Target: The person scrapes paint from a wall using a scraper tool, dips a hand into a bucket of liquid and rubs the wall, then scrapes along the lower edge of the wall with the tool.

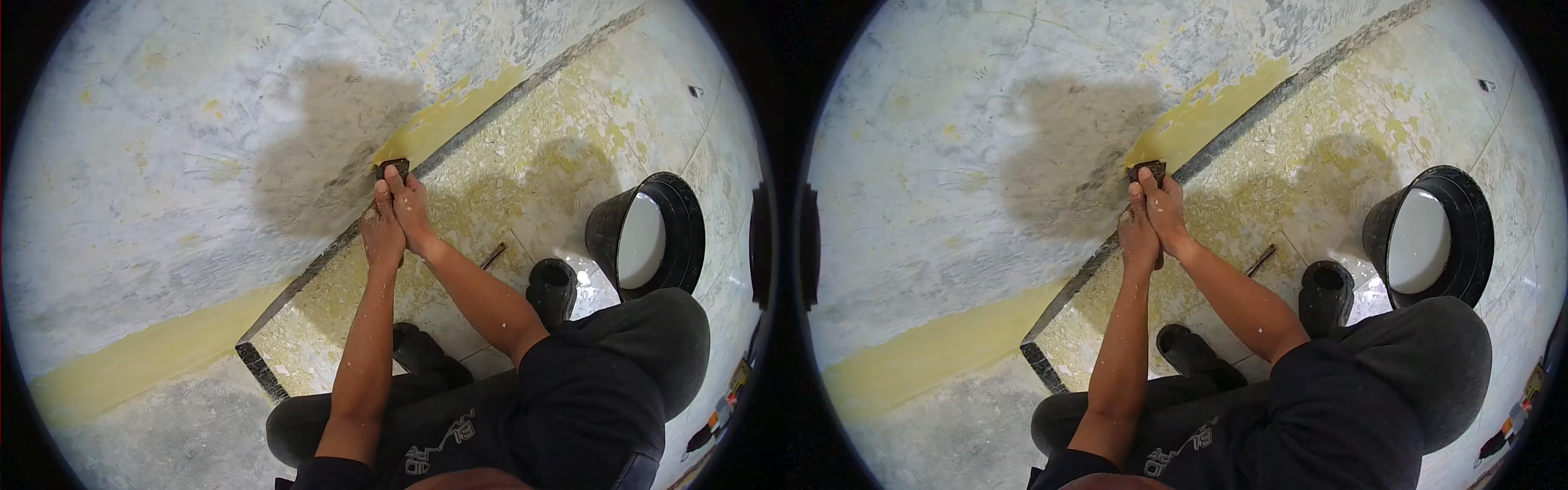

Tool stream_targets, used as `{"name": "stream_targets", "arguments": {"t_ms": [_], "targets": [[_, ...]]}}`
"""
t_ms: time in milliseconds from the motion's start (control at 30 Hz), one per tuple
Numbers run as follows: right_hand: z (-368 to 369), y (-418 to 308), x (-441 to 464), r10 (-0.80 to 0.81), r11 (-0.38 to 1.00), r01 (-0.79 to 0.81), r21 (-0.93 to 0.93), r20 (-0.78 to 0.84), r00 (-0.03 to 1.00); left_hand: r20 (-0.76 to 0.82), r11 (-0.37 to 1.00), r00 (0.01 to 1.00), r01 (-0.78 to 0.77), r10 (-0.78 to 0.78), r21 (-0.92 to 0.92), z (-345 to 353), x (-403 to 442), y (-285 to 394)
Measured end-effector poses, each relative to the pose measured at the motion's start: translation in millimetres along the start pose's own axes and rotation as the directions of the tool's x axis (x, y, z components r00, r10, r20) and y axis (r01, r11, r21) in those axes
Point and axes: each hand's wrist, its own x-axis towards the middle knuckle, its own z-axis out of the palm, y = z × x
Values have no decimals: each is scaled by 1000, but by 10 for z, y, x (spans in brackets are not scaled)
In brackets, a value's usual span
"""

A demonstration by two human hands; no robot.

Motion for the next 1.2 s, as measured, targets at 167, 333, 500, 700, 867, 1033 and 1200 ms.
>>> {"name": "stream_targets", "arguments": {"t_ms": [167,333,500,700,867,1033,1200], "targets": [[87,-128,-37,0,1000,0,-8,-49,999,-37,997,997,-71,71,-12,4,26,3],[18,-30,-1,-75,997,75,-21,12,997,17,997,997,-79,80,-9,7,32,-31],[-35,140,-18,87,996,-86,21,-28,996,-76,998,997,25,-22,49,71,35,-216],[-19,-73,-1,8,1000,-7,24,-31,999,-53,992,991,-123,121,-39,90,52,8],[-24,-73,1,-17,999,14,44,54,998,-62,983,981,-181,182,20,128,137,-169],[7,-74,-42,24,998,-25,60,6,1000,-58,980,982,-171,177,102,22,7,11],[-44,-69,-35,-34,996,33,-79,-13,999,-68,969,969,-229,236,93,180,106,-301]]}}
